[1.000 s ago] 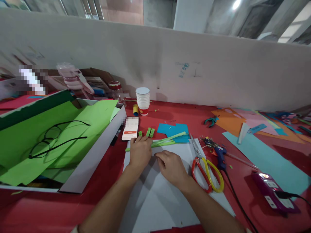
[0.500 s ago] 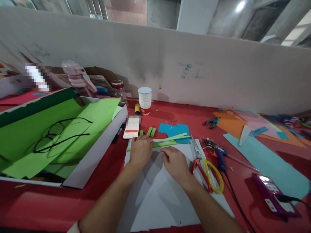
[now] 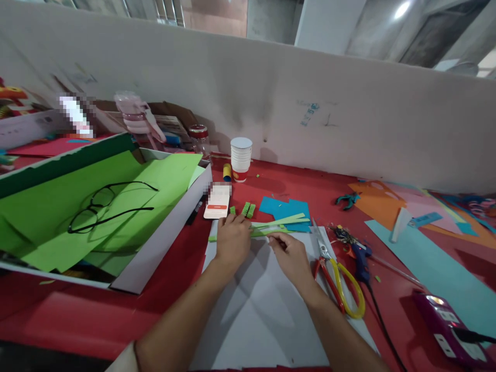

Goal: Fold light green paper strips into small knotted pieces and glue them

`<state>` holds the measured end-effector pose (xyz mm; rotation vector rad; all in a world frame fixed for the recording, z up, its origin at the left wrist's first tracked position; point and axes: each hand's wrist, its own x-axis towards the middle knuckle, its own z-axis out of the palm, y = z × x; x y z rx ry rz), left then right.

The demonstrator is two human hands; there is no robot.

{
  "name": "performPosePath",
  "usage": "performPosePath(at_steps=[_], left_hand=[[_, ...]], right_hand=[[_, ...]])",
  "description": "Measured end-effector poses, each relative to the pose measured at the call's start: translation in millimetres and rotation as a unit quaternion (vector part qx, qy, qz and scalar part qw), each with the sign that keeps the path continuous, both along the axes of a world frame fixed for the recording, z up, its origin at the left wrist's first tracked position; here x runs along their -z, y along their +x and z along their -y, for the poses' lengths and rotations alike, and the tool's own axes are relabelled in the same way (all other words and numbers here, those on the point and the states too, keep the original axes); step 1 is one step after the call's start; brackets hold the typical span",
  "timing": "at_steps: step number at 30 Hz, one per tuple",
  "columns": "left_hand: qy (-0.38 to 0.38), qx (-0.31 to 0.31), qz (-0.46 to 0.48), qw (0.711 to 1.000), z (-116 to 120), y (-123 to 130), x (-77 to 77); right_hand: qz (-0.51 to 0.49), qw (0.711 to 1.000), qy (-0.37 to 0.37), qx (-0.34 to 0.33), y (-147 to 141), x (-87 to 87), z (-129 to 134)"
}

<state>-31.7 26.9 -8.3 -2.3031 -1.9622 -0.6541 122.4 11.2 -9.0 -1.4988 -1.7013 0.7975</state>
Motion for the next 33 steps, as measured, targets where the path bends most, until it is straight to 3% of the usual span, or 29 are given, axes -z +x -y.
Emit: performPosePath(at_steps=[4, 9, 12, 14, 18, 22, 24, 27, 30, 33], left_hand=[[-0.024, 0.002, 0.002, 1.000, -1.9, 0.5, 2.1], [0.022, -0.025, 0.044, 0.998, -2.3, -0.3, -2.8], [0.031, -0.032, 0.096, 0.994, -1.9, -2.9, -7.0], [0.031, 0.002, 0.163, 0.986, -0.4, -2.9, -10.0], [-0.080, 0.122, 0.339, 0.930, 6.2, 5.9, -15.4], [-0.254, 0.185, 0.475, 0.822, 10.8, 15.0, -18.5], [-0.281, 0.176, 0.507, 0.796, 8.9, 12.6, -20.1], [-0.165, 0.074, 0.559, 0.810, 0.7, -0.7, -22.7], [-0.011, 0.003, 0.618, 0.786, -8.7, -15.5, -23.3], [0.038, -0.013, 0.635, 0.771, -14.2, -22.2, -21.1]], right_hand=[[-0.002, 1.000, 0.012, -0.011, -1.6, 0.5, 1.7], [-0.018, 0.999, 0.029, -0.007, -1.7, 0.2, 3.8], [-0.070, 0.998, 0.000, 0.001, -0.1, 1.0, 1.7], [-0.145, 0.989, -0.036, 0.012, 0.4, 0.9, -0.1], [-0.297, 0.951, -0.076, 0.046, 0.4, -1.4, -2.8], [-0.317, 0.945, -0.063, 0.046, 2.4, -2.8, -4.6], [-0.298, 0.951, -0.070, 0.041, 4.9, -3.8, -6.0], [-0.219, 0.974, -0.038, 0.050, 10.4, -6.4, -8.7], [0.033, 0.998, 0.061, 0.006, 14.5, -7.4, -9.5], [0.268, 0.954, 0.121, -0.052, 13.0, -3.5, -6.9]])
